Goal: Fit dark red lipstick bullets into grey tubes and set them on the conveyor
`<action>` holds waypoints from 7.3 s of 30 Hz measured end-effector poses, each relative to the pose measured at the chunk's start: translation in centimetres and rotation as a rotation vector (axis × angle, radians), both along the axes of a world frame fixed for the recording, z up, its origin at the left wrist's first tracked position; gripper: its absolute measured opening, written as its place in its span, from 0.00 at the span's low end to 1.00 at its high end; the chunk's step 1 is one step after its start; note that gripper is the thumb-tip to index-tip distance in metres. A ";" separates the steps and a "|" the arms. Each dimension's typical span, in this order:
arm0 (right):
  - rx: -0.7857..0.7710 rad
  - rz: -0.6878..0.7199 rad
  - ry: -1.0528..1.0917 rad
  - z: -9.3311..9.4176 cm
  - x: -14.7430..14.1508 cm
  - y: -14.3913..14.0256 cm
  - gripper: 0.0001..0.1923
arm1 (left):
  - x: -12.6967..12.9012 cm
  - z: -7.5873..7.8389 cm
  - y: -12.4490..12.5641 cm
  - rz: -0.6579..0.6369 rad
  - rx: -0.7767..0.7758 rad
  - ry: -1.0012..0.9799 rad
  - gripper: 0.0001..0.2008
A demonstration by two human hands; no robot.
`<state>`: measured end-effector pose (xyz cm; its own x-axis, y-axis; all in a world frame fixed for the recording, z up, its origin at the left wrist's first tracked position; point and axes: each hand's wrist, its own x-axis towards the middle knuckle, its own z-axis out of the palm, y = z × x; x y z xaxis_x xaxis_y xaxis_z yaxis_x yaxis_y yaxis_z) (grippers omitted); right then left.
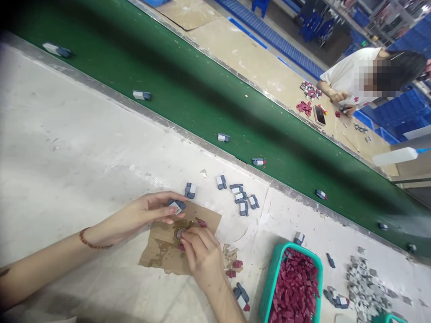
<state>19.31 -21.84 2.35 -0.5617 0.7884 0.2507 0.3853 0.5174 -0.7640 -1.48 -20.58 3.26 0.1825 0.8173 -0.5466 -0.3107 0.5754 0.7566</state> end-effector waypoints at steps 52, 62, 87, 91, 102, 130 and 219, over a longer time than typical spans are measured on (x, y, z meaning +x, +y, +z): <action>-0.371 -0.282 0.294 1.0 0.0 -0.1 0.04 | 1.7 -1.2 -2.5 -0.459 0.505 0.373 0.15; -0.316 -0.469 0.070 3.1 4.3 -1.1 0.10 | 2.8 0.5 4.4 -0.587 0.702 0.647 0.18; -0.290 -0.892 -0.074 4.5 19.5 -2.7 0.11 | 19.6 -1.8 22.5 -0.506 0.993 0.951 0.13; -0.338 -0.921 0.085 5.3 15.5 -3.4 0.11 | 20.8 -1.3 22.3 -0.406 0.884 0.827 0.09; -0.417 -0.438 0.074 2.1 4.4 -1.4 0.12 | 8.9 0.4 13.8 -0.257 0.473 0.272 0.11; -0.138 -0.167 -0.154 -0.7 -0.9 0.2 0.17 | 0.3 -1.2 0.4 0.007 0.054 -0.054 0.18; -0.053 -0.940 -0.570 3.3 21.8 -7.4 0.14 | 5.2 0.4 16.7 -0.722 1.016 1.145 0.25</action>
